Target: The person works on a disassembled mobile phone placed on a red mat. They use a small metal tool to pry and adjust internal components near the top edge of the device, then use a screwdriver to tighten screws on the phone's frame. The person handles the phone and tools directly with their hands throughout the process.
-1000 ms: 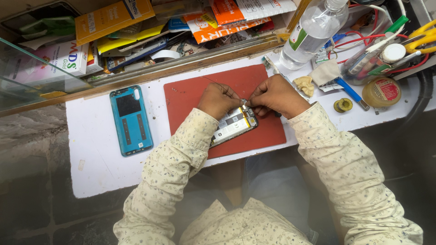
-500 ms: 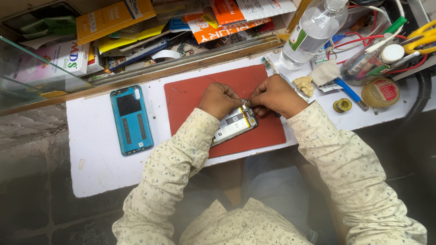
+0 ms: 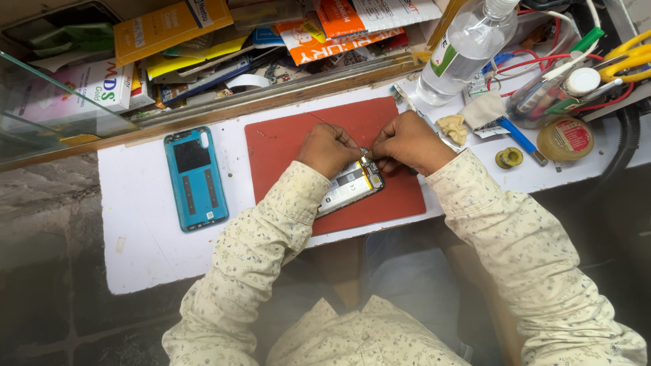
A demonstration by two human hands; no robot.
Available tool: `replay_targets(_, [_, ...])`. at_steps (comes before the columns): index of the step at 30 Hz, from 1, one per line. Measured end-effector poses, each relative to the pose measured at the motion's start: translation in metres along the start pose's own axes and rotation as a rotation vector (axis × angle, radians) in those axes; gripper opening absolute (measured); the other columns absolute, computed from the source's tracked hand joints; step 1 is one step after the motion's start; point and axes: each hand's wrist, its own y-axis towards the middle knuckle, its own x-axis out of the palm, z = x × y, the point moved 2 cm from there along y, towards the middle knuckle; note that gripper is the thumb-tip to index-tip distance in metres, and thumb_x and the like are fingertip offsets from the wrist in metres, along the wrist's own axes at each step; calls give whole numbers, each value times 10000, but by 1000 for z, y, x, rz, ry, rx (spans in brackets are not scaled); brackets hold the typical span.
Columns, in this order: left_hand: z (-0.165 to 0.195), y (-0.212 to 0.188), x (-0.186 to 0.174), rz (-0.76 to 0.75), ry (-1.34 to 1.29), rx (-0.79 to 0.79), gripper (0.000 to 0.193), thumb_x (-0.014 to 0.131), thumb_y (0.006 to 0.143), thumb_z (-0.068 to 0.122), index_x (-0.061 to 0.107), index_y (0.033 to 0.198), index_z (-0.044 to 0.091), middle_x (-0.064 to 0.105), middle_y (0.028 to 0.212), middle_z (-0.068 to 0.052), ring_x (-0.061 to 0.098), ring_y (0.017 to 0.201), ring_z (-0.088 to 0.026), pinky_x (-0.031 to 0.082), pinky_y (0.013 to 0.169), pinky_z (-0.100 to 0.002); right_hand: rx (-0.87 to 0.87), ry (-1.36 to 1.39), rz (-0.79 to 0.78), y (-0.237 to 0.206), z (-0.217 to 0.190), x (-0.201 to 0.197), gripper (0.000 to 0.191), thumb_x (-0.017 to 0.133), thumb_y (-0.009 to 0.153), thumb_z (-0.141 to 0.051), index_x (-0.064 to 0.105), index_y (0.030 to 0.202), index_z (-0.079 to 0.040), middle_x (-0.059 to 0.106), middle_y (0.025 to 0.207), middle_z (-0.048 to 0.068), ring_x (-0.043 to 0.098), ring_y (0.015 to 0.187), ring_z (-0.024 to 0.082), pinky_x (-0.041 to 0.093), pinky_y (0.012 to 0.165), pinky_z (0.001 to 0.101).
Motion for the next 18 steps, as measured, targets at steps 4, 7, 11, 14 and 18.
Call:
replay_targets(4, [-1, -1, 0, 19, 22, -7, 176, 860, 709, 153, 755, 741, 16, 744, 665, -100, 701, 577, -137, 571, 568, -303, -33, -1, 6, 1, -1, 1, 101, 737, 780, 4, 730, 811, 100, 730, 694, 162, 695, 517, 198, 607, 498, 313])
replay_targets(7, [1, -1, -1, 12, 34, 19, 178, 865, 701, 151, 756, 740, 16, 745, 667, -98, 701, 576, -133, 575, 572, -294, -22, 9, -9, 1, -2, 0, 95, 720, 788, 5, 732, 819, 94, 735, 704, 164, 701, 524, 196, 613, 505, 312])
replay_targets(11, [0, 0, -2, -6, -14, 12, 172, 856, 712, 144, 751, 742, 11, 743, 662, -97, 692, 566, -127, 572, 560, -289, -30, -4, -37, 0, -3, -2, 102, 720, 796, 3, 745, 840, 92, 746, 724, 154, 704, 539, 186, 616, 524, 301])
replay_targets(14, [-1, -1, -2, -11, -40, 16, 157, 843, 721, 131, 750, 747, 7, 739, 658, -96, 683, 562, -125, 564, 549, -291, -59, 0, -58, -2, -2, -4, 111, 720, 803, 0, 754, 864, 87, 753, 740, 148, 706, 553, 177, 614, 544, 288])
replay_targets(18, [-2, -2, -2, -7, -49, 8, 152, 832, 733, 132, 749, 755, 7, 739, 658, -91, 683, 562, -120, 563, 544, -289, -66, 21, -49, -4, 2, -4, 122, 717, 816, -9, 756, 882, 85, 752, 751, 152, 710, 566, 177, 613, 559, 286])
